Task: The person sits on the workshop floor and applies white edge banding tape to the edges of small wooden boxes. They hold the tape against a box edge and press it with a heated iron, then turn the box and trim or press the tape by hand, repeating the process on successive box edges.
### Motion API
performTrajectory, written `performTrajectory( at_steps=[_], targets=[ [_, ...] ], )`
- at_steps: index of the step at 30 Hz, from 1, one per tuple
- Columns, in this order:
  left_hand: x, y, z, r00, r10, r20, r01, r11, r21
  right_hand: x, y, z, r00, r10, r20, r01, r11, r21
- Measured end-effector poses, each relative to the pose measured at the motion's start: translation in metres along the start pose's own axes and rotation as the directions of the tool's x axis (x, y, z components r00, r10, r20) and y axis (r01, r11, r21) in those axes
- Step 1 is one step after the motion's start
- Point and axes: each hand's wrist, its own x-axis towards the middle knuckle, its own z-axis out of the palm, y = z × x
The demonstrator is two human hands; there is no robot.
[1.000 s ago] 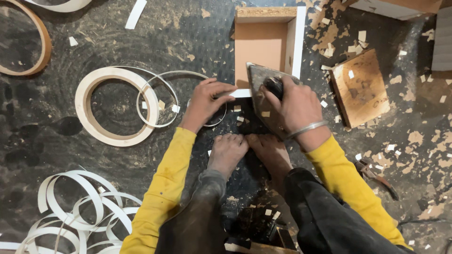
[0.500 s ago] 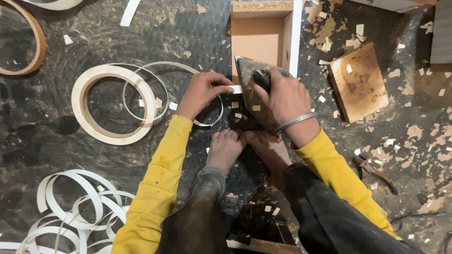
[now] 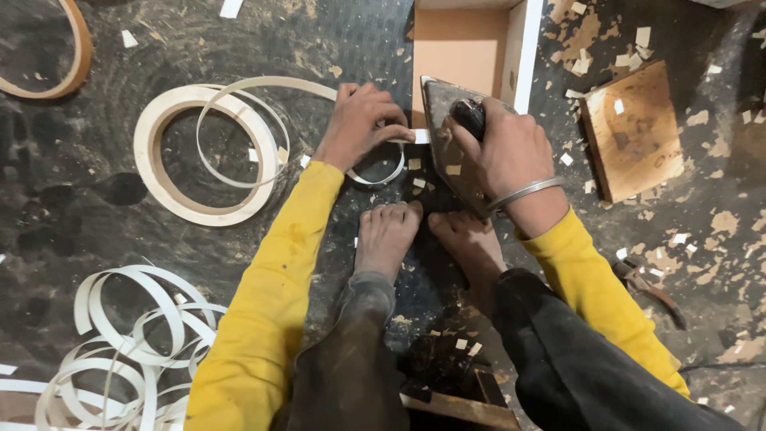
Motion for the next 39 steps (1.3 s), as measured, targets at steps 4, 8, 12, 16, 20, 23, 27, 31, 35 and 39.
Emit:
performTrajectory(
  at_steps=[4,8,12,16,20,23,27,31,35,39],
  targets=[
    [-0.010,0.004,-0.001,0.998,-0.061,-0.002,0.060,0.995,-0.084,0.003,0.001,0.005,1.000,0.000,0.005,0.000,1.000,-0.016],
    [-0.013,-0.003,-0.007,0.996,-0.060,0.060,0.069,0.985,-0.159,0.007,-0.008,0.011,1.000,-0.030,0.006,0.030,1.000,-0.007],
    [-0.007,-0.011,-0.010,0.981,-0.119,0.153,0.144,0.976,-0.164,0.013,-0.017,0.019,0.998,-0.070,0.002,0.070,0.997,0.029],
    [0.003,-0.008,-0.010,0.921,-0.264,0.288,0.315,0.938,-0.147,0.016,-0.012,0.024,0.995,-0.096,-0.008,0.096,0.995,0.005],
    [0.012,0.001,-0.018,0.739,-0.464,0.488,0.597,0.787,-0.156,0.012,0.008,0.007,0.995,0.051,0.084,-0.051,0.999,-0.010],
    [0.020,0.010,-0.027,0.713,-0.513,0.477,0.584,0.812,0.000,0.008,0.034,-0.013,0.990,0.127,0.057,-0.130,0.989,0.063],
    [0.023,0.023,-0.029,0.706,-0.534,0.465,0.603,0.797,-0.002,-0.004,0.099,-0.019,0.979,0.202,-0.035,-0.201,0.979,0.028],
    [0.023,0.032,-0.020,0.711,-0.559,0.425,0.642,0.764,-0.070,-0.020,0.167,-0.013,0.980,0.191,-0.052,-0.179,0.968,0.175],
    [0.031,0.032,-0.014,0.680,-0.591,0.434,0.662,0.749,-0.016,-0.035,0.160,-0.030,0.985,0.108,-0.134,-0.082,0.980,0.183],
    [0.038,0.033,-0.013,0.683,-0.590,0.431,0.620,0.780,0.084,-0.062,0.099,0.000,0.930,-0.169,-0.327,0.228,0.962,0.153]
  ],
)
